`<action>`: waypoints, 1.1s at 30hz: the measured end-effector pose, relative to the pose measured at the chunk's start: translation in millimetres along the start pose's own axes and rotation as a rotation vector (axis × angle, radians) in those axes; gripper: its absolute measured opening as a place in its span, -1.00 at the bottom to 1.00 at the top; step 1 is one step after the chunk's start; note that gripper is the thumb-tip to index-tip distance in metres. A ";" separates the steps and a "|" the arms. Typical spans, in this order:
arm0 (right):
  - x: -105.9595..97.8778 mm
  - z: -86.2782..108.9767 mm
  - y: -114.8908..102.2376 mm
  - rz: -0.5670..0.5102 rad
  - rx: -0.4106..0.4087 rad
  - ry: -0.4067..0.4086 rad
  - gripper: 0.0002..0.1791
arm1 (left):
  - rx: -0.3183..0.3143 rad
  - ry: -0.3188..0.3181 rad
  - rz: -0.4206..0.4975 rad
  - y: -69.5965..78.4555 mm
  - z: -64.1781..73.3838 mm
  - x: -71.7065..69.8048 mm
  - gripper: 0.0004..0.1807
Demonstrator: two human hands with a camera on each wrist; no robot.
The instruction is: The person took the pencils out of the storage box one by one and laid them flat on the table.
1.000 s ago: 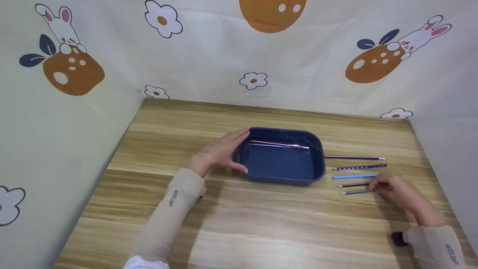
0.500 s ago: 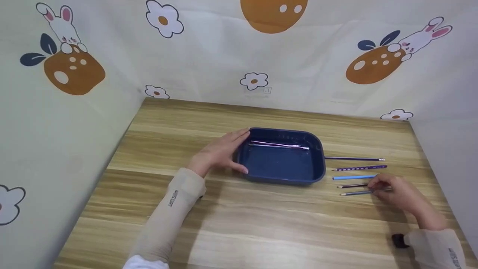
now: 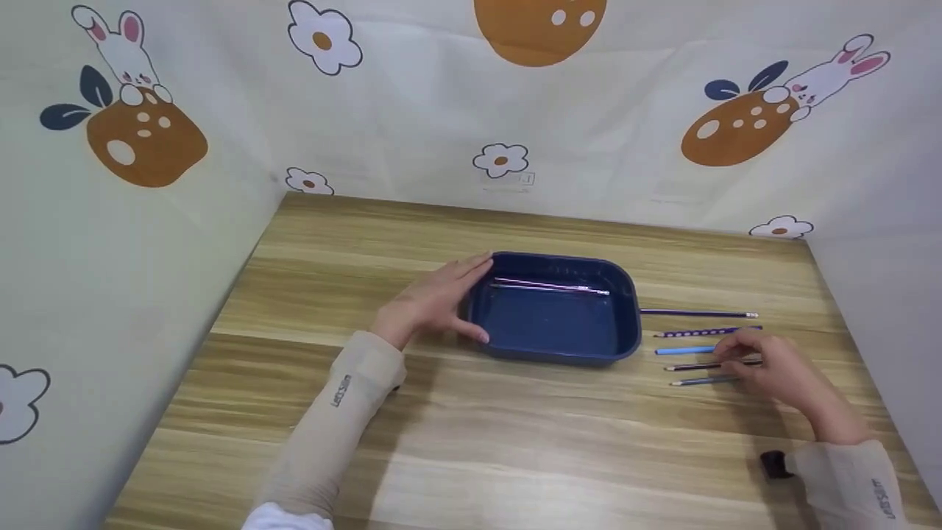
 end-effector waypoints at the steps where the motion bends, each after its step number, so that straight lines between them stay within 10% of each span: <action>1: 0.8 -1.8 -1.6 0.001 -0.002 -0.001 -0.80 | 0.000 -0.001 -0.002 0.0 -0.2 0.1 0.39; 33: 36.1 -64.8 -60.5 -0.120 -0.136 -0.078 -0.79 | 0.019 -0.033 0.017 2.3 -0.1 -4.2 0.38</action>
Point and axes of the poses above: each hand's wrist, its own z-axis away from the middle knuckle, its own x-axis out of the palm, y = z × x, the point moved 6 cm from there along -z, towards the middle knuckle, and after that the axes turned 14 degrees about -z, right-handed, at the moved point
